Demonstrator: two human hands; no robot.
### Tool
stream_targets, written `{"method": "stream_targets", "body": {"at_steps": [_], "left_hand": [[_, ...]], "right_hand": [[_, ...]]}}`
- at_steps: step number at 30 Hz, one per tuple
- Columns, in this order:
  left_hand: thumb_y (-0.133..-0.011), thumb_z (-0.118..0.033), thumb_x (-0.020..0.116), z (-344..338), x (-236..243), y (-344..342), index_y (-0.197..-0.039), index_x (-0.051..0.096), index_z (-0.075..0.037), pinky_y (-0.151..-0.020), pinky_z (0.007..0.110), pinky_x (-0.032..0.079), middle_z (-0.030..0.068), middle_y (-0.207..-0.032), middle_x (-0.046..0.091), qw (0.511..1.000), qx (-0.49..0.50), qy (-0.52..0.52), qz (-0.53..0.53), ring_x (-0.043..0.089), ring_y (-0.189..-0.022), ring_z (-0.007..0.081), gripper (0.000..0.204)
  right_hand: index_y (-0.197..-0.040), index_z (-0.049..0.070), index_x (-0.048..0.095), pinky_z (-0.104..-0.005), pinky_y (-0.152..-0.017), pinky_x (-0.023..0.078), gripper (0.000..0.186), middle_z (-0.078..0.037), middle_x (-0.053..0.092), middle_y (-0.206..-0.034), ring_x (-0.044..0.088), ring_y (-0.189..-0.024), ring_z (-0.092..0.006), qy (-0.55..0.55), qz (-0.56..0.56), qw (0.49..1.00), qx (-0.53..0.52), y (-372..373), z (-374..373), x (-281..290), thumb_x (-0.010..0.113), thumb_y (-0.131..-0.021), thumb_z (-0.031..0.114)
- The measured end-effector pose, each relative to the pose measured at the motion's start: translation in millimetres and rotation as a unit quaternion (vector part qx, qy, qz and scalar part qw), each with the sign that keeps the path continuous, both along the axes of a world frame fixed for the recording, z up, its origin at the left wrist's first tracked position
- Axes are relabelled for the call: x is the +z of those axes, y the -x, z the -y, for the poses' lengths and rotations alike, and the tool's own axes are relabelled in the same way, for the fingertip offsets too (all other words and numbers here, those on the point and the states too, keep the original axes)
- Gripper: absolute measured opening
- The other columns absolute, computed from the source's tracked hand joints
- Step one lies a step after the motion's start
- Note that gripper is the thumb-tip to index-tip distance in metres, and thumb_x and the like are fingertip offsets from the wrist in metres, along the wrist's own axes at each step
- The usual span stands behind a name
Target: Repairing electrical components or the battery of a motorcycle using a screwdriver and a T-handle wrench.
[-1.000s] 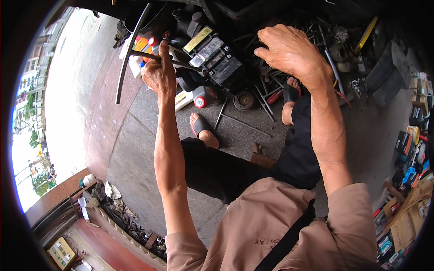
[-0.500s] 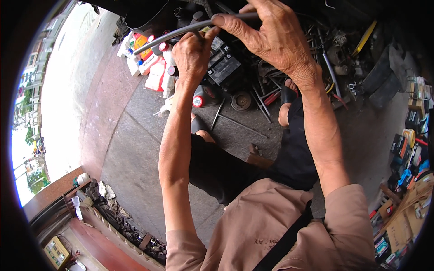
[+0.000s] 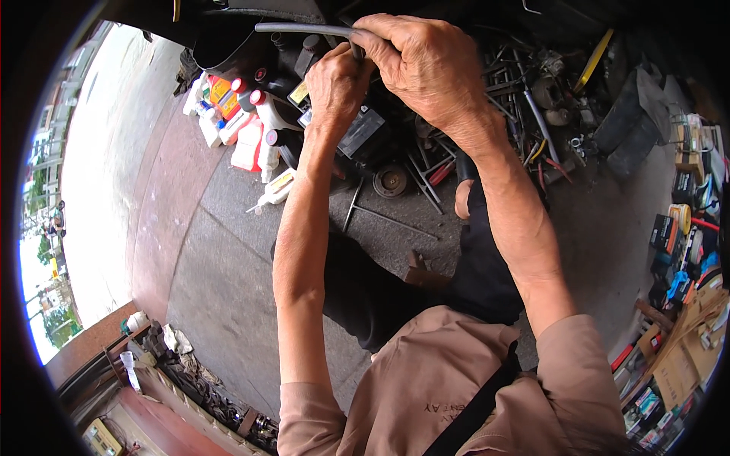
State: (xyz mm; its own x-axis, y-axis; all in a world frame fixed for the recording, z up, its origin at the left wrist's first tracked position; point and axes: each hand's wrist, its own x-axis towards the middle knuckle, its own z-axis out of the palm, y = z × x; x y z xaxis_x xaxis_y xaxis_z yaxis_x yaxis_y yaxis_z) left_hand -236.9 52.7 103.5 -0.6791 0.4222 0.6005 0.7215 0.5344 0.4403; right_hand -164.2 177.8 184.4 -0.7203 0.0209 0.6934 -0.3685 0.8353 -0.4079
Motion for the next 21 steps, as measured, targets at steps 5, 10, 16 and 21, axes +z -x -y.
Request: {"method": "stream_targets", "body": {"at_steps": [5,10,16,21], "left_hand": [[-0.078,-0.017,0.064,0.7,1.5,2.0,-0.069,0.057,-0.001,-0.053,0.039,0.042,0.0089,-0.068,0.055,1.000,0.009,0.013,0.019,0.056,-0.061,0.0314,0.020],[-0.079,-0.023,0.065,3.9,-6.7,7.2,-0.067,0.055,-0.001,-0.051,0.038,0.040,0.0082,-0.065,0.052,0.999,-0.008,-0.008,0.030,0.055,-0.058,0.0297,0.027],[-0.079,-0.024,0.065,6.0,-11.3,11.6,-0.065,0.054,-0.001,-0.050,0.039,0.039,0.0090,-0.063,0.051,1.000,-0.006,-0.004,0.029,0.053,-0.056,0.0303,0.029],[-0.078,-0.023,0.065,6.6,-11.5,11.9,-0.065,0.054,-0.001,-0.050,0.040,0.040,0.0094,-0.063,0.051,0.999,-0.005,-0.004,0.034,0.054,-0.058,0.0309,0.028]], "right_hand": [[-0.090,0.012,0.068,-0.0264,-0.054,0.052,0.018,-0.002,0.067,-0.072,0.065,-0.063,-0.0182,0.027,0.011,1.000,-0.003,8.5,-0.4,-12.7,0.061,-0.085,0.027],[-0.080,0.010,0.066,-0.0282,-0.049,0.051,0.018,-0.004,0.063,-0.061,0.063,-0.055,-0.0170,0.023,-0.033,0.999,0.008,17.1,-0.2,-19.8,0.058,-0.086,0.025],[-0.078,0.009,0.066,-0.0272,-0.048,0.051,0.021,-0.004,0.063,-0.061,0.063,-0.053,-0.0166,0.024,-0.048,0.999,0.007,18.9,-0.1,-21.8,0.058,-0.087,0.027],[-0.085,0.010,0.067,-0.0262,-0.050,0.051,0.019,-0.004,0.066,-0.068,0.064,-0.058,-0.0169,0.018,-0.023,0.999,0.015,17.7,1.8,-21.4,0.059,-0.086,0.027]]}}
